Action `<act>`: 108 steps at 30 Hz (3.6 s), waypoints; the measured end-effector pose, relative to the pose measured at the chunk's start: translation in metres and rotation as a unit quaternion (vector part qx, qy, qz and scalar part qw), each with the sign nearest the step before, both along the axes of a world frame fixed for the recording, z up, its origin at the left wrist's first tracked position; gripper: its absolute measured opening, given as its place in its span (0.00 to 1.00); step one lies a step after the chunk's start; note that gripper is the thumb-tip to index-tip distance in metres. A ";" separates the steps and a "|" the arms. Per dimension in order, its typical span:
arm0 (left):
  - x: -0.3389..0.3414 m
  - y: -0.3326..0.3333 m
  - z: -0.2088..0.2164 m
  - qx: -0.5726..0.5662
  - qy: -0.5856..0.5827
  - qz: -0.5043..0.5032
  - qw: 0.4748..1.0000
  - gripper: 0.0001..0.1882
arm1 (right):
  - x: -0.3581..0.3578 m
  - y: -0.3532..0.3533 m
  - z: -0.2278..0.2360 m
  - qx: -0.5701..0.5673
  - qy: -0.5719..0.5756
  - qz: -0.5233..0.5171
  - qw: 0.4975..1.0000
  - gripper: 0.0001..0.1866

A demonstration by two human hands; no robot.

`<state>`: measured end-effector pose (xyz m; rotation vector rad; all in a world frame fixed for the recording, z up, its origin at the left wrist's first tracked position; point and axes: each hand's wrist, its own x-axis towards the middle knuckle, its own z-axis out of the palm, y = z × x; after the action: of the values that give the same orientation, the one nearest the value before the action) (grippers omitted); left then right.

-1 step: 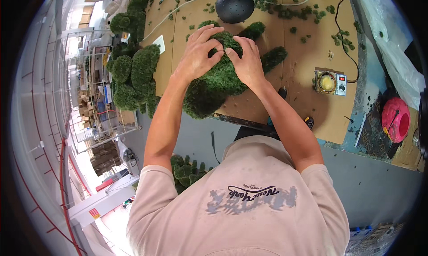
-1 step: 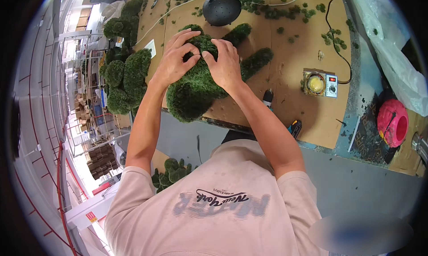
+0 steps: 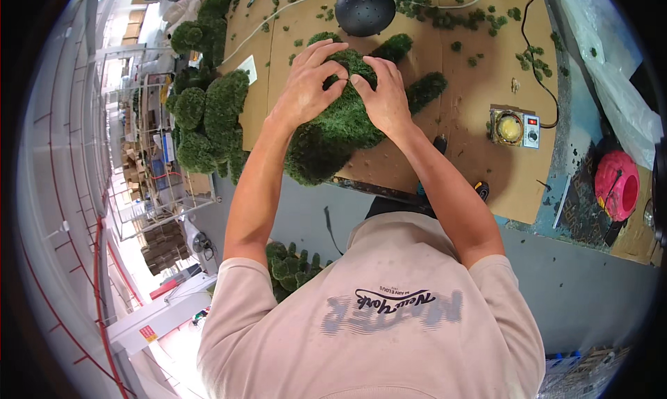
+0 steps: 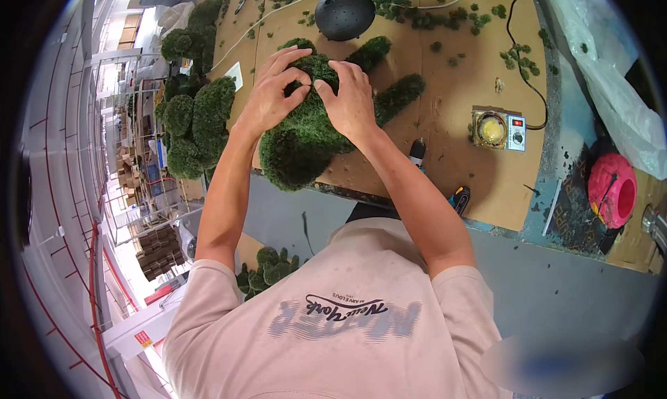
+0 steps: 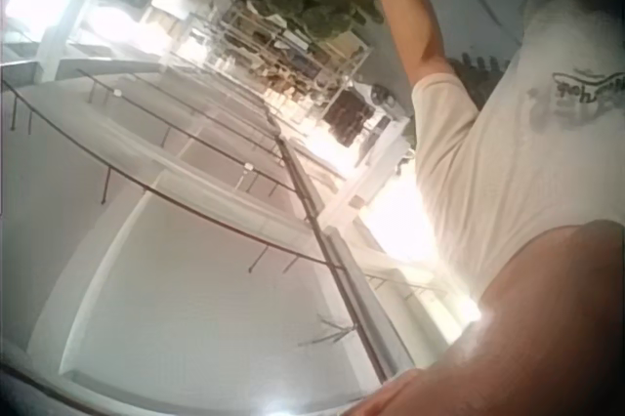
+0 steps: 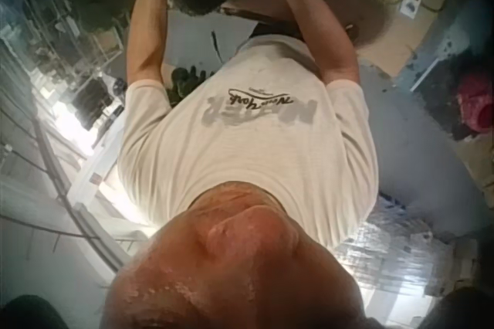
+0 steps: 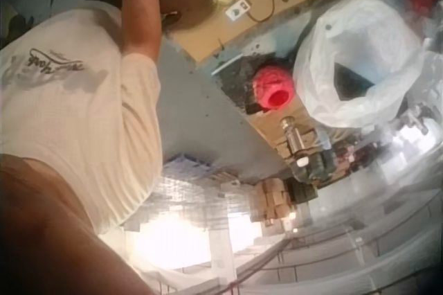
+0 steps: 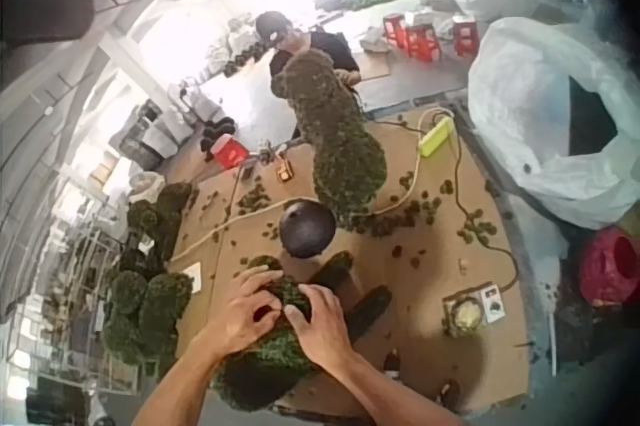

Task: The person crafts a moss topiary animal figure by drilling holes into it using a power drill, dipping moss tufts into a hot glue pot, and attaching the moss tufts into the figure by hand.

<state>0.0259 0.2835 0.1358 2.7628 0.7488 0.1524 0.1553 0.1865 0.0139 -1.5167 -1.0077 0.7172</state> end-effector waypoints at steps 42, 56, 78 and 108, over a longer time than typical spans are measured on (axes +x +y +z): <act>-0.014 -0.001 -0.010 0.040 0.007 0.017 0.999 0.15 | 0.068 -0.233 -0.053 -0.317 -0.156 0.183 0.917 0.38; -0.014 -0.002 -0.012 0.038 -0.021 0.014 0.999 0.16 | 0.069 -0.144 0.079 -0.107 0.350 0.155 0.917 0.17; -0.015 0.002 -0.016 0.032 -0.032 0.014 0.999 0.18 | 0.065 -0.117 0.078 -0.167 0.278 0.173 0.930 0.12; -0.014 0.008 -0.015 -0.005 -0.029 0.012 0.999 0.26 | 0.085 -0.082 0.111 -0.197 -0.040 0.253 0.946 0.12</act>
<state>0.0116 0.2915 0.1210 2.7271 0.7667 0.2323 0.2405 0.1047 0.1249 -1.6467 -1.4000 1.2895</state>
